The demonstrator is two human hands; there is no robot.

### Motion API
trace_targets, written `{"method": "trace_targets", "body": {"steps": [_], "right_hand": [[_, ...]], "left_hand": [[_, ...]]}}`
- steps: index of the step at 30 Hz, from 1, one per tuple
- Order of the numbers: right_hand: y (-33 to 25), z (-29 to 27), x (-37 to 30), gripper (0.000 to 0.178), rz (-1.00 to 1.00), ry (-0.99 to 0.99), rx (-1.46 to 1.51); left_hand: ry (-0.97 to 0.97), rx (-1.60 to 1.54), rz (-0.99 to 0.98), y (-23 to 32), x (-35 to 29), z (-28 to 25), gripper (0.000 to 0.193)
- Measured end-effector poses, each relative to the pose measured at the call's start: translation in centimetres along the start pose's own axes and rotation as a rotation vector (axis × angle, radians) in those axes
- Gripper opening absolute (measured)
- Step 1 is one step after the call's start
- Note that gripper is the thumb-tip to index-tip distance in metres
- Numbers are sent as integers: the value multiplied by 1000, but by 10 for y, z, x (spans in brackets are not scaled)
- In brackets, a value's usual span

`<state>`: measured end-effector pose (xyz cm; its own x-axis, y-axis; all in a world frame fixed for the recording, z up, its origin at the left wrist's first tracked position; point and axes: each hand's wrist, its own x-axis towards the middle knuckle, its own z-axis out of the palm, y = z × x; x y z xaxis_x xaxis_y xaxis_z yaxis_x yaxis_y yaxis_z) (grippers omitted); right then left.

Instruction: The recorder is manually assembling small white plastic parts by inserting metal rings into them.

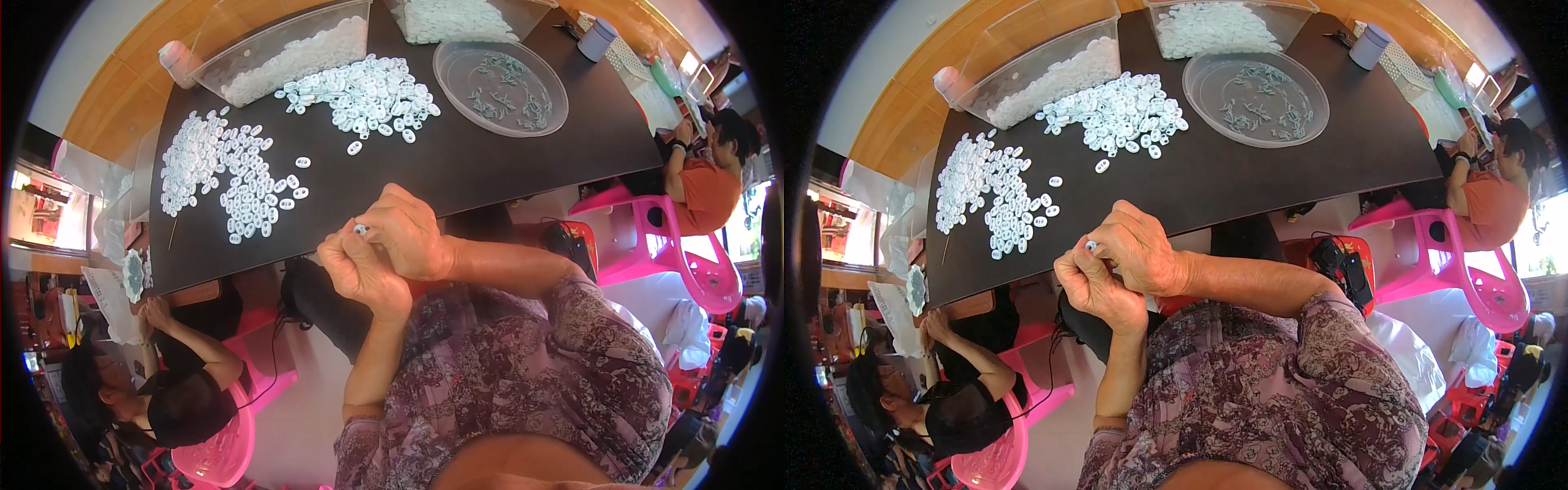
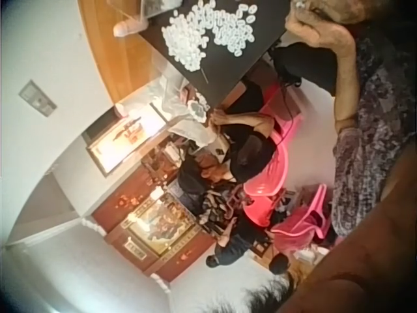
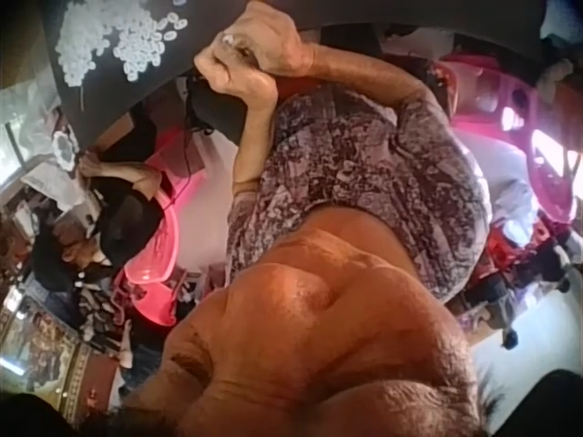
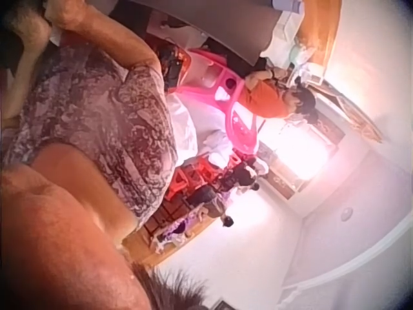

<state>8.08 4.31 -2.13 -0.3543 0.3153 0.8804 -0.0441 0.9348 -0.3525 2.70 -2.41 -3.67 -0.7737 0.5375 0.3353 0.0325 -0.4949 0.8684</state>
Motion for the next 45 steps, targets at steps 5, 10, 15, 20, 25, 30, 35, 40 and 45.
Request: {"method": "trace_targets", "body": {"steps": [5,10,15,20,25,30,35,40,45], "right_hand": [[2,-4,1,32,67,6,42],[29,-39,10,20,41,-106,-90],[60,-89,54,15,222,-102,-355],[121,-127,111,22,410,3,-459],[195,-155,151,18,429,15,-677],[239,-159,170,8,151,135,-866],[299,-158,173,7,119,-118,-1039],[300,-151,163,7,-15,-165,-1237],[249,-160,156,12,164,-147,-909]], "left_hand": [[-51,122,59,2,7,-3,21],[-263,361,-139,14,46,1,18],[-435,839,313,-19,97,4,17],[-549,980,612,-31,111,16,18],[-665,1121,668,-34,126,13,18],[-616,1329,768,-19,141,12,23],[-726,1053,717,-30,136,40,22],[-754,1127,671,-44,139,29,19],[-685,1006,546,-40,134,25,17]]}}
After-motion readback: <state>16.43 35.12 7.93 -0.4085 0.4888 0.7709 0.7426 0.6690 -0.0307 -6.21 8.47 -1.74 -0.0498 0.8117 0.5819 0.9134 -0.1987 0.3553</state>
